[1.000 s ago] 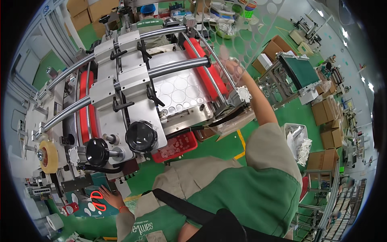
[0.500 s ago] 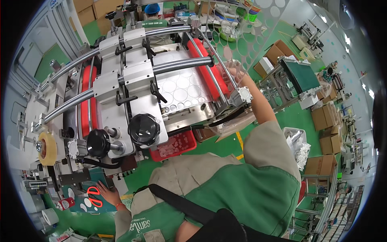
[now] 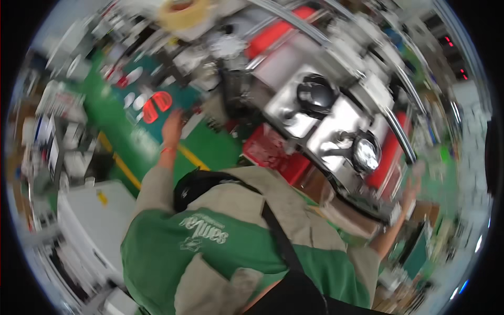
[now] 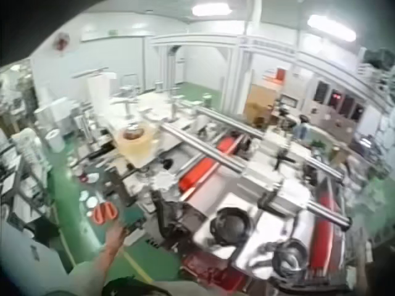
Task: The operator is running a punching machine to create plastic disks, using scissors to trim the plastic sheet and clearing away scrap material.
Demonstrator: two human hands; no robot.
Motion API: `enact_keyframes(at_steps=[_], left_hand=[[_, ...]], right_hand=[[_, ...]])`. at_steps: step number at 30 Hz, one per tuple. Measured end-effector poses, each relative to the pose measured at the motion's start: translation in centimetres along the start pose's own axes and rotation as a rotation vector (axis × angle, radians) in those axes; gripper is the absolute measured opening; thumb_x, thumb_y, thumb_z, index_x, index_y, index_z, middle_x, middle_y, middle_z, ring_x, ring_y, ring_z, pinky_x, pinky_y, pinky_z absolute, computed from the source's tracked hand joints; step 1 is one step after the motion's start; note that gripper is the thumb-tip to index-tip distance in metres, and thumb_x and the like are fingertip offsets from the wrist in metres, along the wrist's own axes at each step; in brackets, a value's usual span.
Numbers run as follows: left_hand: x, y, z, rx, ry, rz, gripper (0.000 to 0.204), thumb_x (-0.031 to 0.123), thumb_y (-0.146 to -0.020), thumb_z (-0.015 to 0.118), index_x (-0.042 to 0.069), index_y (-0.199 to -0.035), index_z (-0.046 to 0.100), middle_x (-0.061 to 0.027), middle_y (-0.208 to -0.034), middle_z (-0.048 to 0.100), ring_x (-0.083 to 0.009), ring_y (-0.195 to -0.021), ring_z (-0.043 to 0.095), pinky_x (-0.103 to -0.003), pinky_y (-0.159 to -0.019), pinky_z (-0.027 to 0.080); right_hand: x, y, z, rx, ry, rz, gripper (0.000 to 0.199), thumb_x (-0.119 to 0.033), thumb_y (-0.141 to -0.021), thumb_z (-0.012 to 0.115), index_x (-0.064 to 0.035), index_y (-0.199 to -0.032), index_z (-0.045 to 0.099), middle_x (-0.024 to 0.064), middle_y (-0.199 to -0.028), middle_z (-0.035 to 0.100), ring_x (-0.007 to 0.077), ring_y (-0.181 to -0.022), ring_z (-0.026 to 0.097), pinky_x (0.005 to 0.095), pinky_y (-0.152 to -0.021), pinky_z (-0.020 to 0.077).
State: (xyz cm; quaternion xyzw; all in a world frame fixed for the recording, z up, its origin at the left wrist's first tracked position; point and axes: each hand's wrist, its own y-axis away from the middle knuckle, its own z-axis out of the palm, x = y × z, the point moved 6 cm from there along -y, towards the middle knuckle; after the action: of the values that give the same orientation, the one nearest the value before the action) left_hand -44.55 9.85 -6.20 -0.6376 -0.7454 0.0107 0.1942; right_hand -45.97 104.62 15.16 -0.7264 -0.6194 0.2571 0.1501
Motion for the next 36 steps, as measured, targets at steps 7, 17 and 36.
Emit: enact_keyframes(at_steps=[7, 17, 36], left_hand=[[2.9, 3.4, -14.4, 0.615, -0.016, -0.032, 0.026, 0.005, -0.078, 0.057, 0.012, -0.103, 0.063, -0.0033, -0.100, 0.065, -0.0211, -0.087, 0.062, -0.030, -0.076, 0.049], [13.8, 3.0, -24.2, 0.420, 1.296, -0.098, 0.023, 0.014, -0.093, 0.046, -0.001, -0.110, 0.048, -0.0087, -0.097, 0.057, -0.0155, -0.073, 0.059, -0.025, -0.072, 0.045], [24.7, 9.8, -18.5, -0.611, 1.769, 0.163, 0.059, 0.012, -0.090, 0.048, 0.007, -0.139, 0.016, -0.0155, -0.132, 0.037, -0.0288, -0.103, 0.057, -0.028, -0.079, 0.048]], right_hand=[[-10.1, 1.9, -12.7, 0.712, -0.285, 0.354, 0.028, -0.010, -0.083, 0.054, 0.0039, -0.107, 0.059, 0.0129, -0.102, 0.062, 0.0231, -0.089, 0.058, 0.0327, -0.079, 0.0462], [-52.4, 17.0, -3.8, -0.813, -0.950, -0.557, 0.057, -0.032, -0.084, 0.058, -0.0034, -0.129, 0.038, 0.0186, -0.129, 0.043, 0.0334, -0.117, 0.042, 0.0378, -0.095, 0.0380], [-36.8, 20.6, -20.3, -0.005, -0.375, -0.161, 0.016, -0.002, -0.075, 0.060, -0.0091, -0.089, 0.065, 0.0063, -0.077, 0.065, 0.0207, -0.068, 0.064, 0.0293, -0.059, 0.0498]])
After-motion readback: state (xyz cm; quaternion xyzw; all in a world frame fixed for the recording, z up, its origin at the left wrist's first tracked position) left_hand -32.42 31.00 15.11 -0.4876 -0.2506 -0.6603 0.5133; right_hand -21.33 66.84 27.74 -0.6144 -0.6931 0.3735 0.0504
